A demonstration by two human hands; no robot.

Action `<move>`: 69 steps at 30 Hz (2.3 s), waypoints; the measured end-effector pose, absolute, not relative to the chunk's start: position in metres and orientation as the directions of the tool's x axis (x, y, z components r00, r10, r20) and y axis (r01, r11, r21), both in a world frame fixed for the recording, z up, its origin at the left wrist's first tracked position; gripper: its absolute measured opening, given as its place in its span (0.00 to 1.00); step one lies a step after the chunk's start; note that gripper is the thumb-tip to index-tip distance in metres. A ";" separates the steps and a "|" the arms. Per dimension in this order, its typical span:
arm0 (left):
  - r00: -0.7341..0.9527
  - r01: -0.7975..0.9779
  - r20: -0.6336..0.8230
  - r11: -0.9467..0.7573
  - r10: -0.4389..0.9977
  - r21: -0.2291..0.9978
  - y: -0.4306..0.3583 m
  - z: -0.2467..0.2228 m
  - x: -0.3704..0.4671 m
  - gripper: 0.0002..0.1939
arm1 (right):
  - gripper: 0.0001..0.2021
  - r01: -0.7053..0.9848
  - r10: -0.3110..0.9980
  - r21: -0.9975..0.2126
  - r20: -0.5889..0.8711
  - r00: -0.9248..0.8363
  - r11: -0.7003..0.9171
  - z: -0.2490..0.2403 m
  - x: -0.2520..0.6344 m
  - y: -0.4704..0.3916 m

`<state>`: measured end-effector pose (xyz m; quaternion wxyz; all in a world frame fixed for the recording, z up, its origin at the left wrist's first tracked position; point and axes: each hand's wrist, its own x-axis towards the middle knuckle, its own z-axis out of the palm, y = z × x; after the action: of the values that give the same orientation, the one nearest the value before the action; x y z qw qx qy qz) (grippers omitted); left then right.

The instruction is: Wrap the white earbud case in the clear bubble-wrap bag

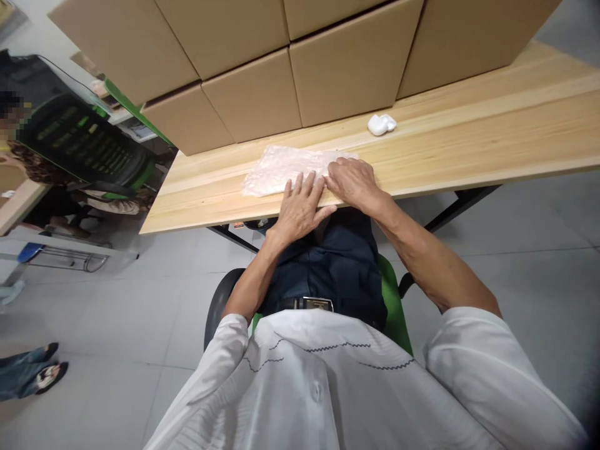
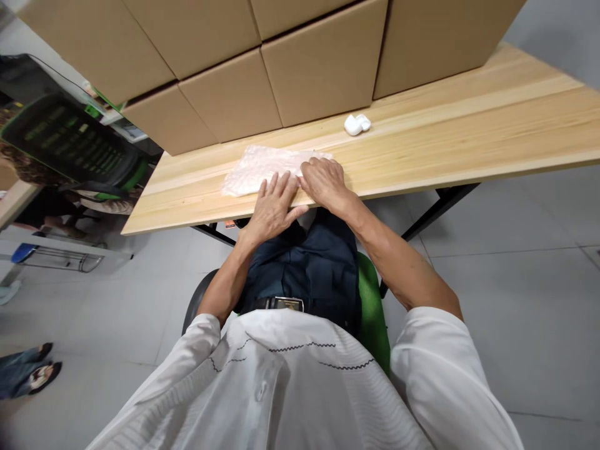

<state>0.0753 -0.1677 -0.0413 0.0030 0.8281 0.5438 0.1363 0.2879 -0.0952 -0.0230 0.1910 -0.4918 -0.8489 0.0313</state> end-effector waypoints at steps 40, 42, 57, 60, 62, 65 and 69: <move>0.371 0.929 0.023 -0.371 0.929 0.008 -0.175 -0.018 0.075 0.50 | 0.26 0.861 0.888 -0.276 0.306 -0.344 0.428 -0.027 0.328 -0.086; 0.364 0.931 0.015 -0.364 0.931 0.011 -0.176 -0.017 0.075 0.50 | 0.27 0.849 0.869 -0.289 0.369 -0.329 0.443 -0.026 0.329 -0.092; 0.352 0.936 0.018 -0.352 0.936 0.017 -0.174 -0.020 0.071 0.50 | 0.32 0.662 0.709 -0.263 0.351 -0.612 0.702 -0.035 0.299 -0.141; 0.359 0.933 0.030 -0.360 0.933 0.030 -0.175 -0.020 0.071 0.50 | 0.32 0.681 0.721 -0.248 0.336 -0.606 0.689 -0.036 0.315 -0.135; 0.357 0.933 0.036 -0.359 0.933 0.037 -0.174 -0.020 0.071 0.51 | 0.32 0.686 0.726 -0.253 0.342 -0.597 0.683 -0.038 0.323 -0.128; 0.356 0.933 0.038 -0.358 0.934 0.049 -0.174 -0.019 0.070 0.53 | 0.32 0.665 0.721 -0.282 0.333 -0.608 0.692 -0.040 0.336 -0.114; 0.350 0.933 0.052 -0.353 0.935 0.069 -0.176 -0.017 0.069 0.51 | 0.34 0.620 0.702 -0.331 0.318 -0.636 0.712 -0.037 0.352 -0.092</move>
<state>0.0695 -0.1760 -0.0168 0.0134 0.8215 0.5686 0.0410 0.3522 -0.0916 -0.0373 0.2161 -0.3675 -0.8995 0.0957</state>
